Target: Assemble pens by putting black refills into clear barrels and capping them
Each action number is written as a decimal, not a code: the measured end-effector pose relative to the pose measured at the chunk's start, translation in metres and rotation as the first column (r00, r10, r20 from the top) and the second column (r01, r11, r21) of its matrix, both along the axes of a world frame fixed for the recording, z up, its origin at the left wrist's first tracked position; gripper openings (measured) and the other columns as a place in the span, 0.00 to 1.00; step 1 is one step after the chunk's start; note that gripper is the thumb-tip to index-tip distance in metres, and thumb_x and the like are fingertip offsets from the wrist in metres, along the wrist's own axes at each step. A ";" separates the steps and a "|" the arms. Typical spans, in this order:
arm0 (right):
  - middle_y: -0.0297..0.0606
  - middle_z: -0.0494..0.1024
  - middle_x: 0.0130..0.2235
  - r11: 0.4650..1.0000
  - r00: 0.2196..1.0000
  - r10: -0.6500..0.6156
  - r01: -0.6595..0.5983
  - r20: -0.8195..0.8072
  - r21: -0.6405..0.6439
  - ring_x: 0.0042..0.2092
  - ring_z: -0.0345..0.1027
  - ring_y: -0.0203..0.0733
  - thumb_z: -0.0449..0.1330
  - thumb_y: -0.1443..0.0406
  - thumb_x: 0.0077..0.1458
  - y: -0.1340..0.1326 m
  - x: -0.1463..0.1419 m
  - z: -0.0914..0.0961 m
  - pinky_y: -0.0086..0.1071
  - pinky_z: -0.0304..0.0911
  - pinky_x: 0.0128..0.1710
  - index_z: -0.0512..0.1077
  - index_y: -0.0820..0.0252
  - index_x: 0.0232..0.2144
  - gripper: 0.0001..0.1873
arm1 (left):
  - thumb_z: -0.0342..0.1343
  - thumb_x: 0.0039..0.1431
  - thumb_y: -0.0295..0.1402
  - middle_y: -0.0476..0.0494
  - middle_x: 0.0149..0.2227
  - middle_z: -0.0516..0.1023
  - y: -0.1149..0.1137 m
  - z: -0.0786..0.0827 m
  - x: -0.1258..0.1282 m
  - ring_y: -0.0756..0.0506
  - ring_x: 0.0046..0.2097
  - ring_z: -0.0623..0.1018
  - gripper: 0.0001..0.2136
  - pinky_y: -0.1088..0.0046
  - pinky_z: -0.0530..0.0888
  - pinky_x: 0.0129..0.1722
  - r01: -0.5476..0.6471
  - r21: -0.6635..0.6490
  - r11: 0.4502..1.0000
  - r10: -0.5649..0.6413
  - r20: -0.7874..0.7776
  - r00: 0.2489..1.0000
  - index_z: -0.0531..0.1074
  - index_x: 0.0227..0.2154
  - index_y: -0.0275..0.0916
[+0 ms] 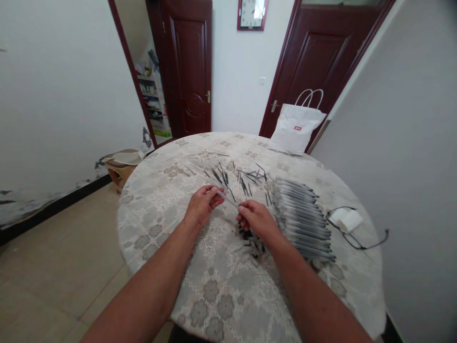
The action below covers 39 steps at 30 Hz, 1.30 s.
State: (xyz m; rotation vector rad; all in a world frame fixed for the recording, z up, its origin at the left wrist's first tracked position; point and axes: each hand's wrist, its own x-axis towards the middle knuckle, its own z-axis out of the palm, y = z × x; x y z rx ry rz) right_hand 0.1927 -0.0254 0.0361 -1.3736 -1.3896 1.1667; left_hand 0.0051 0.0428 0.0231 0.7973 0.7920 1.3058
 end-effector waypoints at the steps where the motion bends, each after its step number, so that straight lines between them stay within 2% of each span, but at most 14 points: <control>1: 0.34 0.79 0.30 0.996 0.990 0.000 -0.013 0.138 0.091 0.27 0.70 0.35 0.57 0.59 0.60 -0.002 0.000 0.005 0.26 0.62 0.27 0.72 0.58 0.36 0.09 | 0.66 0.55 0.36 0.37 0.42 0.82 -0.002 0.001 0.001 0.45 0.41 0.82 0.13 0.68 0.80 0.41 0.031 0.019 0.999 -0.030 -0.035 0.999 0.72 0.38 0.36; 4: 0.35 0.81 0.34 0.945 0.850 -0.102 -0.080 0.517 0.317 0.35 0.73 0.37 0.57 0.63 0.62 -0.012 -0.002 0.022 0.27 0.62 0.36 0.74 0.57 0.37 0.07 | 0.67 0.53 0.40 0.37 0.42 0.82 -0.009 0.006 0.005 0.44 0.39 0.82 0.15 0.66 0.80 0.38 0.181 0.093 0.979 -0.162 -0.182 0.970 0.74 0.39 0.37; 6: 0.37 0.81 0.36 0.936 0.705 -0.147 -0.129 0.694 0.329 0.37 0.73 0.39 0.57 0.64 0.62 -0.018 0.000 0.033 0.28 0.60 0.38 0.74 0.57 0.38 0.06 | 0.66 0.53 0.43 0.37 0.41 0.82 -0.013 0.009 0.007 0.43 0.37 0.81 0.16 0.66 0.80 0.36 0.236 0.118 0.964 -0.198 -0.272 0.942 0.76 0.37 0.37; 9: 0.40 0.80 0.38 0.945 0.504 -0.132 -0.197 0.854 0.262 0.42 0.72 0.42 0.58 0.65 0.61 -0.025 0.014 0.049 0.30 0.60 0.42 0.75 0.57 0.36 0.06 | 0.63 0.54 0.48 0.37 0.39 0.82 -0.015 0.010 0.006 0.42 0.36 0.81 0.17 0.69 0.78 0.33 0.221 0.135 0.966 -0.147 -0.419 0.896 0.78 0.34 0.37; 11: 0.42 0.79 0.39 0.943 0.426 -0.157 -0.202 0.891 0.263 0.45 0.71 0.43 0.58 0.65 0.61 -0.026 0.034 0.061 0.30 0.60 0.45 0.76 0.57 0.36 0.06 | 0.62 0.55 0.47 0.39 0.37 0.83 -0.011 0.007 0.003 0.42 0.36 0.80 0.16 0.70 0.76 0.33 0.158 0.181 0.971 -0.030 -0.559 0.828 0.79 0.33 0.38; 13: 0.44 0.79 0.41 0.940 0.375 -0.237 -0.144 0.896 0.309 0.46 0.70 0.44 0.58 0.65 0.62 -0.022 0.062 0.070 0.31 0.60 0.47 0.77 0.58 0.38 0.08 | 0.61 0.55 0.44 0.42 0.35 0.82 -0.007 0.003 0.000 0.42 0.36 0.80 0.12 0.70 0.75 0.36 0.108 0.288 0.951 0.143 -0.725 0.674 0.79 0.34 0.40; 15: 0.45 0.78 0.41 0.940 0.298 -0.310 -0.047 0.903 0.338 0.46 0.70 0.45 0.58 0.66 0.62 -0.016 0.094 0.077 0.32 0.59 0.48 0.78 0.59 0.39 0.09 | 0.58 0.58 0.40 0.43 0.36 0.82 -0.003 -0.003 -0.004 0.42 0.38 0.79 0.10 0.68 0.74 0.42 0.134 0.384 0.914 0.280 -0.834 0.476 0.79 0.37 0.42; 17: 0.46 0.78 0.41 0.942 0.211 -0.335 0.066 0.918 0.329 0.46 0.70 0.46 0.58 0.66 0.61 -0.008 0.124 0.077 0.33 0.60 0.48 0.79 0.59 0.39 0.10 | 0.54 0.61 0.37 0.42 0.40 0.82 0.000 -0.010 -0.006 0.41 0.41 0.79 0.11 0.66 0.72 0.47 0.219 0.423 0.879 0.343 -0.881 0.327 0.79 0.41 0.42; 20: 0.47 0.78 0.42 0.950 0.125 -0.296 0.145 0.947 0.278 0.46 0.71 0.46 0.57 0.66 0.61 0.002 0.155 0.070 0.32 0.60 0.46 0.80 0.59 0.40 0.11 | 0.50 0.62 0.34 0.39 0.45 0.80 0.002 -0.018 -0.006 0.40 0.48 0.77 0.14 0.64 0.69 0.53 0.351 0.429 0.832 0.396 -0.903 0.167 0.78 0.45 0.41; 24: 0.47 0.77 0.44 0.958 0.083 -0.258 0.153 0.963 0.243 0.47 0.71 0.46 0.56 0.65 0.62 0.010 0.171 0.057 0.32 0.60 0.44 0.80 0.59 0.41 0.13 | 0.49 0.63 0.31 0.37 0.47 0.78 0.000 -0.022 -0.005 0.39 0.51 0.75 0.16 0.64 0.68 0.54 0.426 0.344 0.837 0.398 -0.916 -0.042 0.77 0.49 0.41; 27: 0.47 0.77 0.45 0.961 0.079 -0.252 0.138 0.965 0.240 0.47 0.71 0.46 0.55 0.66 0.62 0.013 0.172 0.051 0.32 0.60 0.45 0.80 0.58 0.43 0.13 | 0.49 0.64 0.31 0.37 0.47 0.76 -0.004 -0.019 -0.004 0.39 0.51 0.74 0.16 0.65 0.68 0.53 0.434 0.277 0.857 0.365 -0.922 -0.132 0.77 0.50 0.43; 33: 0.48 0.78 0.45 0.948 0.109 -0.312 0.097 0.944 0.302 0.47 0.71 0.47 0.53 0.66 0.64 0.011 0.147 0.050 0.34 0.60 0.45 0.79 0.59 0.45 0.15 | 0.48 0.65 0.28 0.36 0.47 0.74 -0.008 -0.019 -0.002 0.39 0.50 0.73 0.18 0.65 0.68 0.49 0.449 0.271 0.852 0.369 -0.918 -0.146 0.75 0.53 0.44; 36: 0.47 0.79 0.45 0.948 0.172 -0.312 -0.005 0.934 0.317 0.47 0.71 0.47 0.53 0.65 0.65 0.005 0.116 0.055 0.33 0.60 0.46 0.78 0.58 0.45 0.15 | 0.47 0.64 0.26 0.37 0.48 0.73 -0.008 -0.020 0.000 0.39 0.50 0.72 0.21 0.66 0.68 0.48 0.435 0.269 0.859 0.361 -0.922 -0.143 0.72 0.57 0.48; 39: 0.45 0.80 0.43 0.955 0.226 -0.243 -0.118 0.943 0.274 0.46 0.72 0.46 0.54 0.64 0.65 0.001 0.079 0.057 0.32 0.60 0.46 0.78 0.58 0.44 0.13 | 0.47 0.65 0.27 0.37 0.48 0.73 -0.008 -0.019 0.001 0.39 0.50 0.72 0.18 0.66 0.68 0.46 0.428 0.262 0.865 0.353 -0.924 -0.149 0.75 0.52 0.46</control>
